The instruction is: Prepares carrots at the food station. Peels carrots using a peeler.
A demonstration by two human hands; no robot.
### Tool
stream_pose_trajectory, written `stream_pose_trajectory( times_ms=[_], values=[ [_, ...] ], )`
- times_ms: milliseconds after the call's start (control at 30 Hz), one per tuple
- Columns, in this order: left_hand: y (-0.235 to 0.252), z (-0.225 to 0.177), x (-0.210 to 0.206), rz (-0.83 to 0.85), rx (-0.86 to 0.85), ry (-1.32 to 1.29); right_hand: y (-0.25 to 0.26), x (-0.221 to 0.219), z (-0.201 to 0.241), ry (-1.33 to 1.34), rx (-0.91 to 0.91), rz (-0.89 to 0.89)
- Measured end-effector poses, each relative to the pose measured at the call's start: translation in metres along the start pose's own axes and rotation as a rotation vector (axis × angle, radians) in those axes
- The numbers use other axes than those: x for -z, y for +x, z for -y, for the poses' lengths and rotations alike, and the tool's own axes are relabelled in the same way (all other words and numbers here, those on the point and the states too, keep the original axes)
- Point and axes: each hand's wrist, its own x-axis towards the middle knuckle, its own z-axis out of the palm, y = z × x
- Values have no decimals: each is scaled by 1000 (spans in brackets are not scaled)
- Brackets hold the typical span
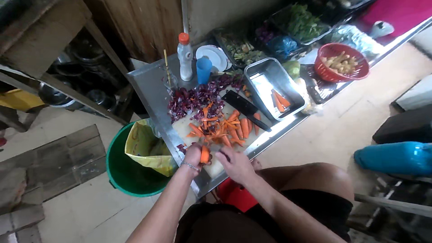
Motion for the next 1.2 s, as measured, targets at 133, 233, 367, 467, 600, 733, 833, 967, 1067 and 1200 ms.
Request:
stream_pose_trajectory(
  times_ms=[133, 233, 367, 467, 600, 733, 833, 967, 1067, 1200],
  values=[
    [-6, -1, -4, 37, 18, 25, 7, -8, -9, -35, -7, -27],
    [-7, -3, -4, 48, 55, 22, 18, -2, -18, -8, -91, -23],
    [-5, 0, 4, 52, -43, -12, -14, -1, 1, -22, 170, -48],
    [-8, -2, -1, 61, -20, -6, -9, -8, -9, -53, 196, -105],
    [-5, -4, -4, 15, 59, -35, 7, -10, -19, -60, 116, -113],
    [-6, -3, -2, 116, 33, 35, 26, -17, -34, 71, -120, -41],
    [-6, -1, 5, 194, 8, 57, 36, -15, -47, 319, -316, 34],
    [-1, -5, 8, 81, 60, -27, 18, -10, -34, 758, -344, 128],
    [0, -7, 5, -1, 77, -96, 2, -10, -16, 637, -168, 88],
    [-1, -4, 3, -76, 1, -170, -22, -23, -4, 204, 55, 17]
  ],
)
